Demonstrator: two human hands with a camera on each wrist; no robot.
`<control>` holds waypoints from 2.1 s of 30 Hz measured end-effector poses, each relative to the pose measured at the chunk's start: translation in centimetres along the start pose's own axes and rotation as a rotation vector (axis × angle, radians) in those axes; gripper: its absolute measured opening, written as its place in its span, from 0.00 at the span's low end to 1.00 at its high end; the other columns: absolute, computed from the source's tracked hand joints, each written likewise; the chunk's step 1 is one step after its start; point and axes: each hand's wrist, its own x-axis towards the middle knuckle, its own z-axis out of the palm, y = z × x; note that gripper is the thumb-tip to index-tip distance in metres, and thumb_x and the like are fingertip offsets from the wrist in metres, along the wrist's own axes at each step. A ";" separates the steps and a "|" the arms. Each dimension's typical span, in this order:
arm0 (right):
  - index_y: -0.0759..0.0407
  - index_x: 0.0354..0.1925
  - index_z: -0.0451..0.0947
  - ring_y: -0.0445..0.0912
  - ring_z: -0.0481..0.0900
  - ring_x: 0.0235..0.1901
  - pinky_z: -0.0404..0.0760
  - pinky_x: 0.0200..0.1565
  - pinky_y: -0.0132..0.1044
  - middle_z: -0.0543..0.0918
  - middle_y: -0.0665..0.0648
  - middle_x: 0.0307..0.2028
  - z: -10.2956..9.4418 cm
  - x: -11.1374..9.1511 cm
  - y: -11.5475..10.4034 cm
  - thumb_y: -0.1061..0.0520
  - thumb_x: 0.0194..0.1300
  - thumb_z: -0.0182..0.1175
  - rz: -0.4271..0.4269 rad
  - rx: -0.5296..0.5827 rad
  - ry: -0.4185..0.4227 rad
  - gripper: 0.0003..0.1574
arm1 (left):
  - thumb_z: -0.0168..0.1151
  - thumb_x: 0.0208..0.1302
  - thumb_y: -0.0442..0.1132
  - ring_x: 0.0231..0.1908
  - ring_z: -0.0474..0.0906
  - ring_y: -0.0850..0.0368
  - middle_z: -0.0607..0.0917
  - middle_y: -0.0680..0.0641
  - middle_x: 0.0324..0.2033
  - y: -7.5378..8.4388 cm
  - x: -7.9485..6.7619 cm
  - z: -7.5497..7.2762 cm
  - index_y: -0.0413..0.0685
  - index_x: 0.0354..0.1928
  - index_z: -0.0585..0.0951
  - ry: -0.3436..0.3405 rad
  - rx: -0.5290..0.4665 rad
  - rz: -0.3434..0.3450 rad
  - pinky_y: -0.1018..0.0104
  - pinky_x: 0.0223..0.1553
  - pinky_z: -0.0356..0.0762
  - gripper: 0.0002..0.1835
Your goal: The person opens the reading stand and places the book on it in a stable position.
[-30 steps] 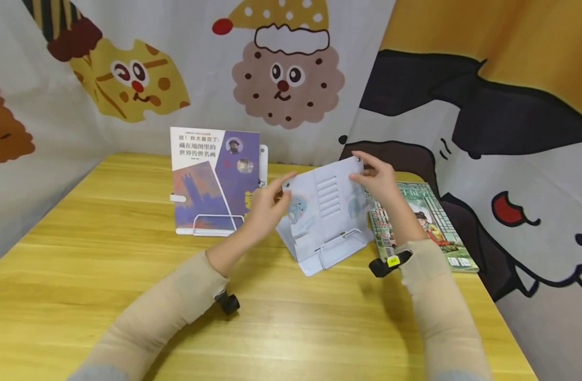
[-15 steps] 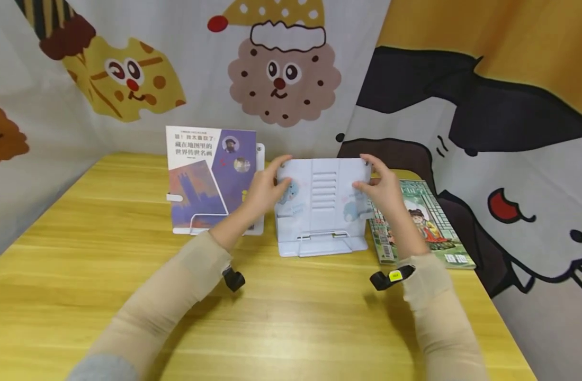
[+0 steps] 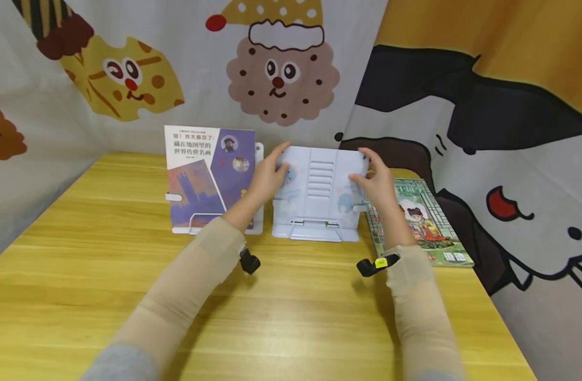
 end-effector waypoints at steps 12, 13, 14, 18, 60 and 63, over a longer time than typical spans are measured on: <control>0.40 0.71 0.60 0.52 0.77 0.39 0.76 0.35 0.35 0.74 0.63 0.49 0.8 1.2 0.3 0.58 0.61 0.65 0.007 0.015 -0.025 0.44 | 0.56 0.69 0.36 0.32 0.80 0.47 0.81 0.40 0.52 -0.1 0.9 0.2 0.63 0.71 0.63 0.036 0.028 -0.066 0.59 0.40 0.77 0.31; 0.39 0.72 0.59 0.53 0.77 0.41 0.77 0.37 0.37 0.74 0.64 0.51 0.8 1.1 0.3 0.57 0.62 0.65 0.006 0.011 -0.031 0.45 | 0.56 0.69 0.35 0.30 0.78 0.47 0.81 0.41 0.52 -0.1 0.8 0.2 0.62 0.72 0.62 0.038 0.018 -0.067 0.58 0.38 0.77 0.32; 0.37 0.72 0.57 0.54 0.76 0.44 0.77 0.39 0.40 0.73 0.64 0.53 0.8 0.9 0.4 0.56 0.62 0.65 0.004 0.013 -0.034 0.45 | 0.57 0.68 0.35 0.29 0.77 0.47 0.80 0.41 0.53 0.0 0.7 0.2 0.62 0.72 0.62 0.038 0.001 -0.066 0.58 0.36 0.76 0.32; 0.35 0.73 0.52 0.56 0.72 0.54 0.74 0.49 0.50 0.68 0.62 0.62 0.4 -0.3 0.8 0.51 0.64 0.62 0.001 0.039 -0.011 0.46 | 0.59 0.64 0.34 0.44 0.77 0.47 0.74 0.40 0.59 0.4 -0.5 0.3 0.55 0.73 0.61 0.054 -0.053 -0.052 0.58 0.48 0.75 0.35; 0.64 0.74 0.43 0.73 0.60 0.57 0.64 0.48 0.66 0.55 0.80 0.65 -16.1 -11.5 17.2 0.39 0.72 0.46 0.320 -0.320 -0.207 0.46 | 0.74 0.52 0.46 0.46 0.78 0.61 0.80 0.53 0.52 8.0 -11.1 17.8 0.54 0.62 0.76 -0.284 -0.423 -0.327 0.71 0.43 0.76 0.33; 0.65 0.73 0.37 0.77 0.51 0.60 0.55 0.53 0.72 0.48 0.83 0.66 -16.0 -11.4 17.1 0.37 0.72 0.45 0.376 -0.318 -0.266 0.51 | 0.75 0.51 0.46 0.48 0.77 0.62 0.79 0.56 0.54 8.3 -10.8 18.2 0.58 0.62 0.76 -0.322 -0.382 -0.359 0.70 0.45 0.76 0.34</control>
